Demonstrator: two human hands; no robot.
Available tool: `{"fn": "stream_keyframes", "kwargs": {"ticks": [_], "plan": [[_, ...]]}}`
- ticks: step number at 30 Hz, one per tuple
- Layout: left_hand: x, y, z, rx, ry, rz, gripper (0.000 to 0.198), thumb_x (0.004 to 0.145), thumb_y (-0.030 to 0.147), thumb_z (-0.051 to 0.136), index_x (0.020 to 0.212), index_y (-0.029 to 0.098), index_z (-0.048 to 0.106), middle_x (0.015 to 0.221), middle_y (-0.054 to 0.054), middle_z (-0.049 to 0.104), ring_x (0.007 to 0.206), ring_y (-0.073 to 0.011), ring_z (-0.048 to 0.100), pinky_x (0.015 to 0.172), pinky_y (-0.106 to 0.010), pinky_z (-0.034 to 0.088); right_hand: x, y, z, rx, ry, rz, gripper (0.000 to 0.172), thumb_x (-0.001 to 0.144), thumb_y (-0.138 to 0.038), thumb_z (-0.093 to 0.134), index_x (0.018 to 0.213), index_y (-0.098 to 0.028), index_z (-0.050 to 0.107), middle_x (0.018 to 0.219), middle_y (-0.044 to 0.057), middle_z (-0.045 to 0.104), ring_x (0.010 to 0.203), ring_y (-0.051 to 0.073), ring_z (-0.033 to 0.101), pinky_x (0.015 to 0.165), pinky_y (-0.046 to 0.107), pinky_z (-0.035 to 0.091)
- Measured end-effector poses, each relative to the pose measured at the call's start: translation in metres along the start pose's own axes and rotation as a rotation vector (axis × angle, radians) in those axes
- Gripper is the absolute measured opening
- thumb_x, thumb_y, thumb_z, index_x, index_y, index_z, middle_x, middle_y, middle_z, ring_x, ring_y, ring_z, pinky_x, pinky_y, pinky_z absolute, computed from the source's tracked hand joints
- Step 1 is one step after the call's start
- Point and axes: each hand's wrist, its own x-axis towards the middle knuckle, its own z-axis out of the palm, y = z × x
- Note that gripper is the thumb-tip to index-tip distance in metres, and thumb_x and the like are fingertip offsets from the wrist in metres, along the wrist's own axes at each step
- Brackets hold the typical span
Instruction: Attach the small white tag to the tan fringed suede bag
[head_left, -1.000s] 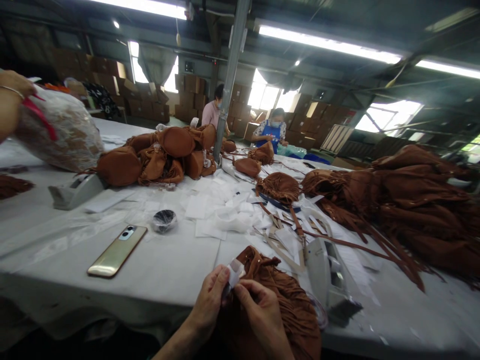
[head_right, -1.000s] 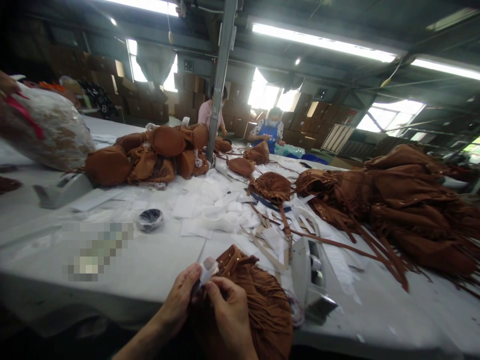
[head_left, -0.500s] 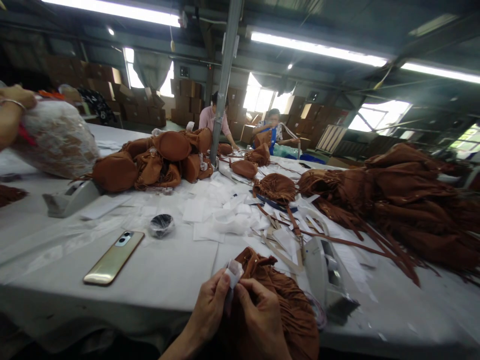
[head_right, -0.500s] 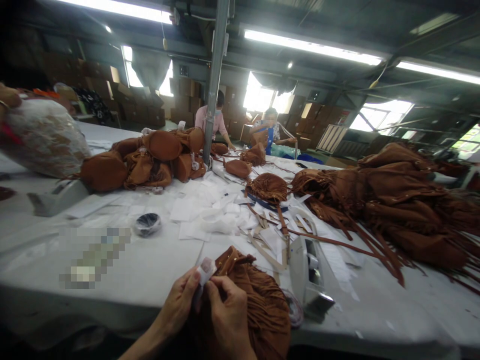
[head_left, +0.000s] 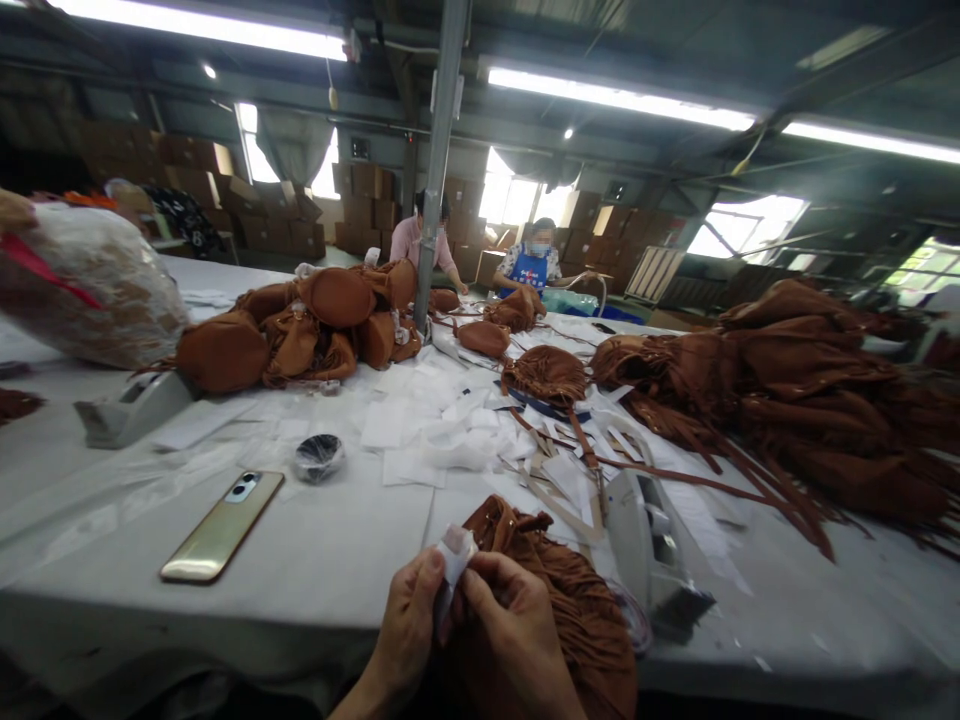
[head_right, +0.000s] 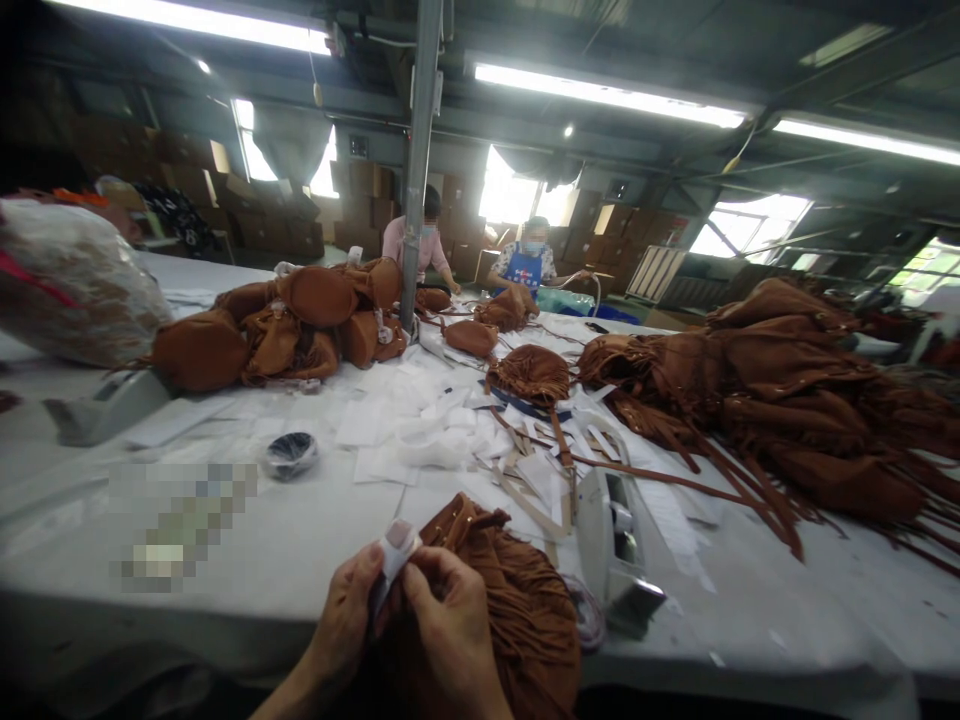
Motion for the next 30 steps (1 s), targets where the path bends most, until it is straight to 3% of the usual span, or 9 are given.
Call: {"fn": "stream_keyframes", "kwargs": {"ticks": [6,11,13,15,17,20,23,27,30], "plan": [[0.000,0.011,0.001,0.065,-0.048,0.063,0.045,0.088,0.056,0.051,0.073,0.014,0.057,0.058,0.003,0.043,0.053,-0.0096,0.037,0.048,-0.019,0.032,-0.004,0.002,0.001,-0.139,0.122,-0.084,0.031,0.077,-0.046,0.070,0.075,-0.016,0.059,0.067,0.001,0.061,0.060,0.014,0.055,0.056,0.023,0.045],[-0.008,0.019,0.007,0.187,-0.232,0.126,0.045,0.090,0.052,0.048,0.076,0.013,0.063,0.066,-0.002,0.053,0.059,-0.0126,0.044,0.056,-0.022,0.038,-0.004,0.004,0.000,-0.092,0.177,-0.072,0.035,0.071,-0.049,0.074,0.075,-0.017,0.059,0.065,0.001,0.062,0.059,0.016,0.057,0.053,0.024,0.046],[-0.009,0.018,0.011,0.178,-0.158,0.131,0.048,0.089,0.055,0.048,0.068,0.014,0.061,0.059,-0.001,0.051,0.054,-0.0115,0.043,0.051,-0.021,0.036,-0.006,0.005,0.000,-0.034,0.199,-0.069,0.035,0.074,-0.049,0.072,0.084,-0.017,0.061,0.069,0.002,0.064,0.061,0.017,0.060,0.054,0.025,0.048],[-0.008,0.016,0.014,0.149,0.003,0.108,0.054,0.089,0.059,0.045,0.059,0.015,0.055,0.048,0.002,0.044,0.044,-0.0093,0.037,0.043,-0.020,0.032,-0.008,0.004,-0.001,0.021,0.257,-0.079,0.038,0.076,-0.048,0.070,0.097,-0.017,0.061,0.076,0.004,0.067,0.068,0.018,0.063,0.060,0.026,0.051],[-0.006,0.014,0.015,0.148,0.089,0.101,0.053,0.089,0.059,0.045,0.060,0.016,0.057,0.045,0.003,0.045,0.040,-0.0094,0.039,0.041,-0.019,0.035,-0.011,0.001,0.000,0.068,0.284,-0.077,0.044,0.076,-0.045,0.071,0.108,-0.018,0.057,0.087,0.006,0.070,0.078,0.020,0.066,0.068,0.028,0.053],[-0.005,0.011,0.014,0.192,0.043,0.165,0.042,0.090,0.052,0.049,0.086,0.016,0.069,0.072,-0.005,0.068,0.065,-0.0167,0.062,0.066,-0.024,0.053,-0.016,-0.003,0.003,0.169,0.203,-0.026,0.053,0.075,-0.040,0.075,0.118,-0.019,0.051,0.102,0.010,0.069,0.092,0.023,0.066,0.082,0.033,0.052],[-0.006,0.006,0.009,0.291,0.002,0.237,0.041,0.092,0.048,0.046,0.112,0.019,0.067,0.105,-0.009,0.070,0.101,-0.0243,0.063,0.091,-0.031,0.050,-0.018,-0.007,0.008,0.309,0.146,0.033,0.061,0.073,-0.035,0.079,0.121,-0.020,0.046,0.105,0.010,0.069,0.097,0.024,0.066,0.086,0.035,0.051],[-0.007,0.002,0.001,0.439,-0.055,0.280,0.044,0.093,0.045,0.044,0.124,0.019,0.060,0.116,-0.011,0.067,0.117,-0.0260,0.056,0.102,-0.035,0.043,-0.018,-0.009,0.010,0.444,0.084,0.063,0.062,0.071,-0.031,0.081,0.119,-0.023,0.043,0.108,0.009,0.069,0.099,0.023,0.066,0.084,0.032,0.051],[-0.005,0.004,0.000,0.466,-0.107,0.267,0.047,0.094,0.044,0.042,0.131,0.018,0.054,0.109,-0.011,0.068,0.110,-0.0255,0.060,0.096,-0.034,0.047,-0.018,-0.007,0.010,0.451,0.105,0.036,0.059,0.070,-0.030,0.082,0.115,-0.025,0.044,0.108,0.008,0.069,0.094,0.022,0.067,0.080,0.030,0.053]]}}
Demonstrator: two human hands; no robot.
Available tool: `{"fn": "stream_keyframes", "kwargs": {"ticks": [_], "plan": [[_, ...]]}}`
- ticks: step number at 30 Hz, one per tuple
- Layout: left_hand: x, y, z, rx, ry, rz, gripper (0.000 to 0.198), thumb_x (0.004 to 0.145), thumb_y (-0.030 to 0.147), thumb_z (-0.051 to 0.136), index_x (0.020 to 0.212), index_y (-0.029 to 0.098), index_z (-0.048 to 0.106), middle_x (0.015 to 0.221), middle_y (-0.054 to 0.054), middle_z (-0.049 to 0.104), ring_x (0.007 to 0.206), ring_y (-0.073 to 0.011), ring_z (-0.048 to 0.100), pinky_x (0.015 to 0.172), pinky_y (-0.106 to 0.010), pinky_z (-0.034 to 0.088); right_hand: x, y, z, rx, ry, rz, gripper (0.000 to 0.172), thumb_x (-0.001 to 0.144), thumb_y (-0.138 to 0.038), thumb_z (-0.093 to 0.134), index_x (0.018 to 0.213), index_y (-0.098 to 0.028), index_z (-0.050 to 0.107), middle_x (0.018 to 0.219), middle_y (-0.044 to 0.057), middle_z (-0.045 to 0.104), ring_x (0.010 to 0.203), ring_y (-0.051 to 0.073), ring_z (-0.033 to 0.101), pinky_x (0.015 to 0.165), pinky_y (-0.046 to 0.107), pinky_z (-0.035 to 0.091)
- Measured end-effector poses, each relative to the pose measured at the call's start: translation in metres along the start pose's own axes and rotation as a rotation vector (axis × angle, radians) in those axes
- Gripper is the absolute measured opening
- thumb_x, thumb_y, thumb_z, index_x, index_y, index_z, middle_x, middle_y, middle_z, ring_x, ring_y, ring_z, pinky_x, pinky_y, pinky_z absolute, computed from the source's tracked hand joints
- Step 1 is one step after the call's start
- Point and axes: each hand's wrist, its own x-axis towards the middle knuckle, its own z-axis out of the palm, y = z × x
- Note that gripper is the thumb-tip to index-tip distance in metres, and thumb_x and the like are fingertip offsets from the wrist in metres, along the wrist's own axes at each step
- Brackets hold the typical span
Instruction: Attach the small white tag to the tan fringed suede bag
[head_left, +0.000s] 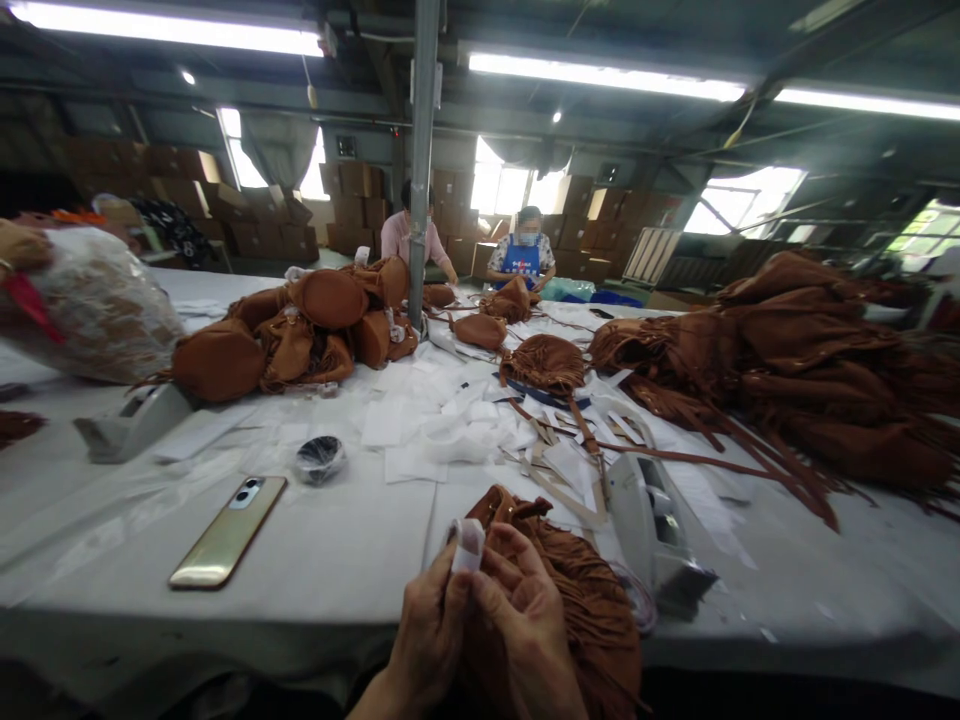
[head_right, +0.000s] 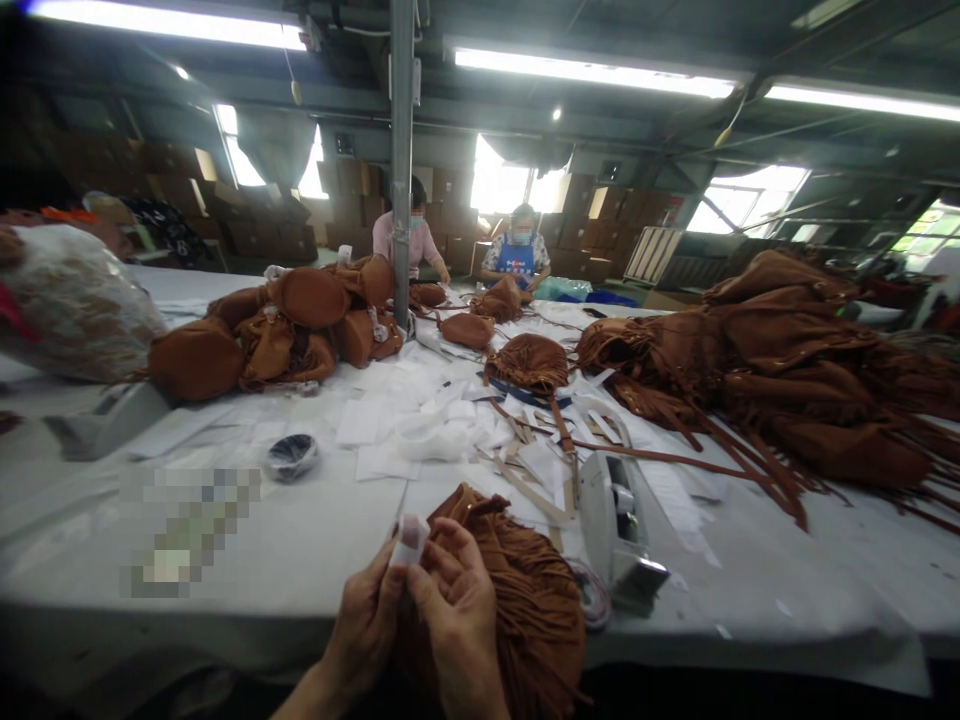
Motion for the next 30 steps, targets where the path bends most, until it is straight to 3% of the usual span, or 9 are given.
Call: {"fn": "stream_keyframes", "kwargs": {"ticks": [4,8,10,15,20,22,26,28,30], "plan": [[0.002,0.003,0.000,-0.008,-0.062,-0.080,0.047,0.095,0.047,0.039,0.123,0.015,0.058,0.070,-0.004,0.066,0.071,-0.0210,0.064,0.068,-0.028,0.051,-0.001,0.012,-0.004,-0.044,0.086,-0.076,0.056,0.068,-0.034,0.083,0.108,-0.025,0.044,0.099,0.006,0.070,0.072,0.016,0.067,0.062,0.024,0.053],[0.002,0.001,0.000,-0.077,-0.120,-0.064,0.054,0.094,0.055,0.035,0.108,0.013,0.065,0.062,-0.002,0.059,0.054,-0.0164,0.053,0.051,-0.024,0.042,-0.003,0.025,-0.009,-0.062,0.090,-0.118,0.052,0.069,-0.036,0.081,0.103,-0.025,0.043,0.095,0.006,0.070,0.049,0.008,0.055,0.043,0.018,0.042],[0.004,0.000,-0.001,-0.105,-0.141,-0.065,0.056,0.093,0.057,0.035,0.106,0.012,0.065,0.066,-0.003,0.060,0.056,-0.0162,0.053,0.053,-0.024,0.042,-0.003,0.025,-0.010,-0.079,0.053,-0.112,0.051,0.072,-0.037,0.079,0.106,-0.025,0.044,0.101,0.007,0.069,0.047,0.006,0.050,0.042,0.017,0.040],[0.008,0.009,-0.006,-0.134,-0.197,-0.130,0.052,0.095,0.051,0.036,0.124,0.014,0.056,0.081,-0.006,0.066,0.068,-0.0177,0.058,0.064,-0.025,0.045,-0.007,0.020,-0.010,-0.138,-0.030,-0.093,0.054,0.076,-0.038,0.075,0.119,-0.026,0.044,0.113,0.009,0.064,0.051,0.005,0.050,0.045,0.017,0.041],[0.006,0.008,-0.013,-0.415,-0.288,-0.206,0.043,0.093,0.046,0.048,0.118,0.014,0.062,0.095,-0.010,0.069,0.082,-0.0209,0.062,0.074,-0.028,0.048,-0.010,0.016,-0.004,-0.103,-0.045,-0.093,0.048,0.076,-0.037,0.075,0.113,-0.026,0.046,0.107,0.007,0.065,0.048,0.005,0.050,0.046,0.019,0.041],[0.005,0.003,-0.013,-0.518,-0.224,-0.248,0.041,0.087,0.044,0.059,0.114,0.013,0.065,0.099,-0.011,0.069,0.086,-0.0225,0.063,0.076,-0.029,0.049,-0.010,0.016,0.000,-0.088,-0.070,-0.081,0.045,0.075,-0.038,0.075,0.107,-0.026,0.047,0.102,0.005,0.066,0.045,0.005,0.047,0.045,0.019,0.040],[0.005,0.000,-0.012,-0.666,0.050,-0.331,0.043,0.072,0.039,0.077,0.110,0.018,0.068,0.100,-0.009,0.072,0.088,-0.0235,0.065,0.079,-0.030,0.050,-0.011,0.019,0.007,-0.083,-0.030,-0.104,0.047,0.073,-0.041,0.076,0.106,-0.027,0.046,0.099,0.004,0.066,0.045,0.006,0.049,0.046,0.021,0.043],[0.007,0.004,-0.013,-0.633,0.076,-0.338,0.040,0.074,0.039,0.076,0.109,0.019,0.069,0.096,-0.008,0.073,0.088,-0.0237,0.066,0.078,-0.030,0.050,-0.012,0.021,0.008,-0.092,-0.008,-0.115,0.049,0.073,-0.041,0.076,0.109,-0.028,0.046,0.104,0.005,0.066,0.046,0.006,0.050,0.046,0.020,0.042],[0.010,0.009,-0.015,-0.508,0.008,-0.306,0.035,0.079,0.039,0.070,0.106,0.016,0.070,0.092,-0.008,0.073,0.090,-0.0247,0.065,0.080,-0.031,0.050,-0.014,0.023,0.008,-0.136,0.011,-0.111,0.052,0.073,-0.041,0.076,0.113,-0.028,0.045,0.112,0.007,0.064,0.041,0.003,0.046,0.039,0.017,0.035]]}}
